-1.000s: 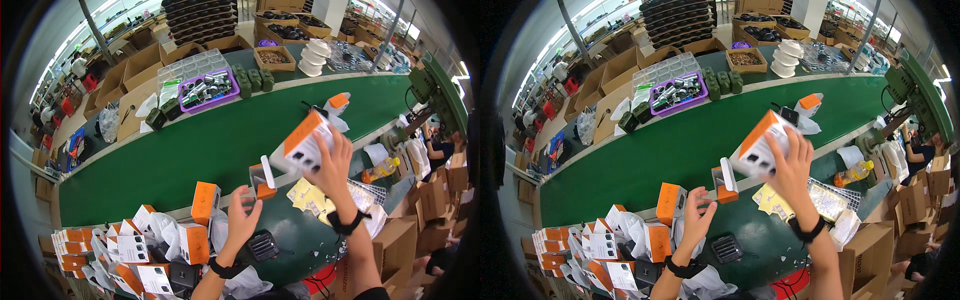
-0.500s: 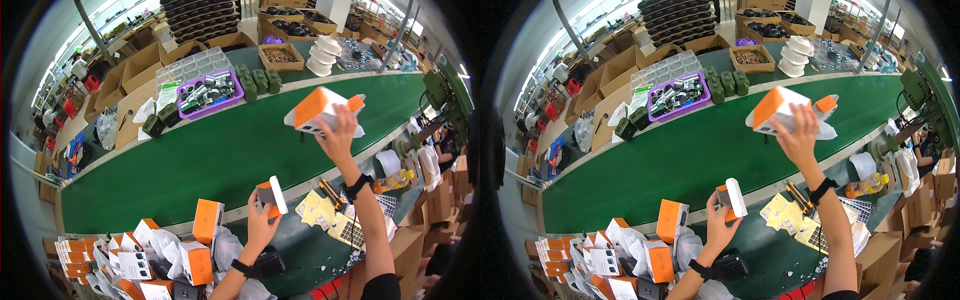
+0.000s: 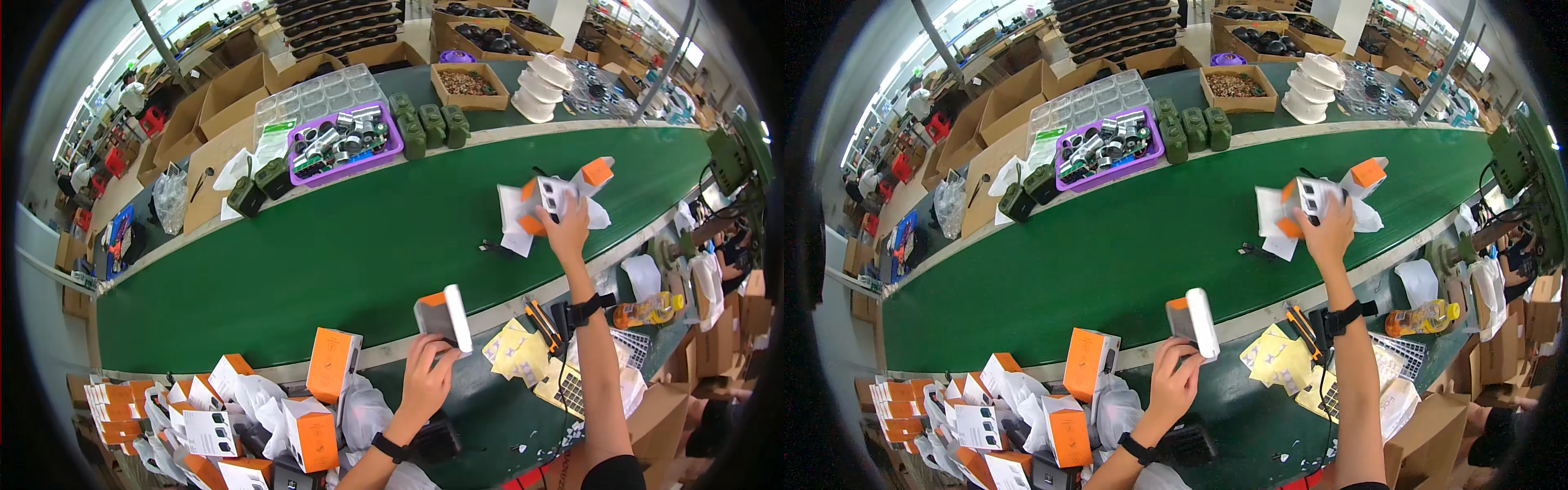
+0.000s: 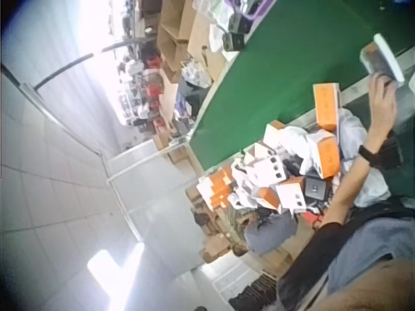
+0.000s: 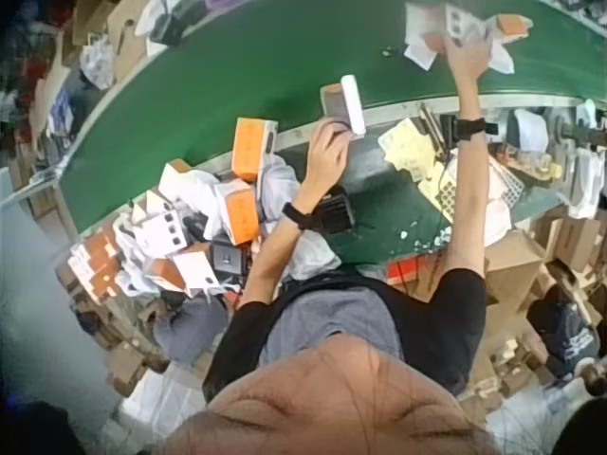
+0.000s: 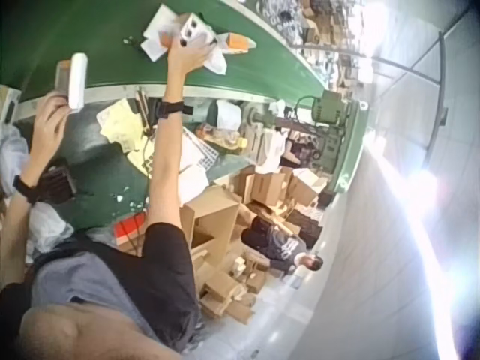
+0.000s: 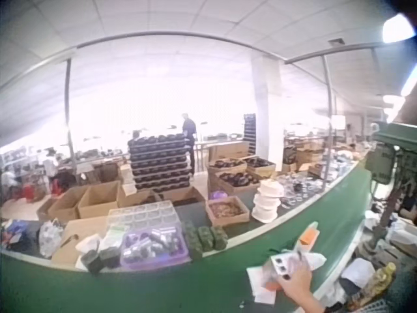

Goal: Packing electronic components and chargers into boxes at a manufacturing facility.

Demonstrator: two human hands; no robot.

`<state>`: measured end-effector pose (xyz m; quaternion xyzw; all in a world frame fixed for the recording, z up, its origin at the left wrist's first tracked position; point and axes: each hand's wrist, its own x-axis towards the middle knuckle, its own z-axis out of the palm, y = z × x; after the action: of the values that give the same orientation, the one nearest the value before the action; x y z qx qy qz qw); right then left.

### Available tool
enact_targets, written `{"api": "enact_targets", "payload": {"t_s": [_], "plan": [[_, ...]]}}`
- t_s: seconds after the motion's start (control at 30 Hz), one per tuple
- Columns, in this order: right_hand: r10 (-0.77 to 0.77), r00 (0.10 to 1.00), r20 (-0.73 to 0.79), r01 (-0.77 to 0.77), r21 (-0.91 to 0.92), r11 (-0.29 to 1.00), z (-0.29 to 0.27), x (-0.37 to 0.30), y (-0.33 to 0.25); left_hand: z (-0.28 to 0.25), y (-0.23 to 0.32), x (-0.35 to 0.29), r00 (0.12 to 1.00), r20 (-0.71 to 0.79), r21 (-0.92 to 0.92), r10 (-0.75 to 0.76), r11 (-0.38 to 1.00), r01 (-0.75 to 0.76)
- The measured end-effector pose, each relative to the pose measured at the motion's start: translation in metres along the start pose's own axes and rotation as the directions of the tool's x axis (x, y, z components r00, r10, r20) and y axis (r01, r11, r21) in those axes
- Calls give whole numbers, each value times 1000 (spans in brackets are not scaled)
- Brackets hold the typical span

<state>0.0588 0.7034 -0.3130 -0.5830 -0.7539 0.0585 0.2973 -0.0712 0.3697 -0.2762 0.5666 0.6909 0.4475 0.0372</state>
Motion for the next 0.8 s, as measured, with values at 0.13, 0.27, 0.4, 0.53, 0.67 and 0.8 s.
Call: {"api": "enact_targets", "payload": {"t_s": [0.13,0.27,0.4,0.53,0.67,0.8], "plan": [[-382,924,19,377,-212,902,-28,-38,-28,-6,4,-4,997,79,65,2,998,-7],[-557,708,434,10,783,622,-105,-94,-117,-9,6,-6,992,118,60,49,997,-56],[-716,560,417,406,615,676,-136,-135,-133,-6,16,-7,987,133,57,90,994,-98],[-629,548,551,638,211,740,-148,-153,-122,-10,21,-7,982,141,68,128,988,-138],[-519,476,710,527,242,815,-117,-173,-101,-2,19,-18,964,213,-46,161,987,-155],[-284,648,707,-454,658,601,-70,-208,-61,-1,21,-19,990,70,-115,-125,984,133]]}}
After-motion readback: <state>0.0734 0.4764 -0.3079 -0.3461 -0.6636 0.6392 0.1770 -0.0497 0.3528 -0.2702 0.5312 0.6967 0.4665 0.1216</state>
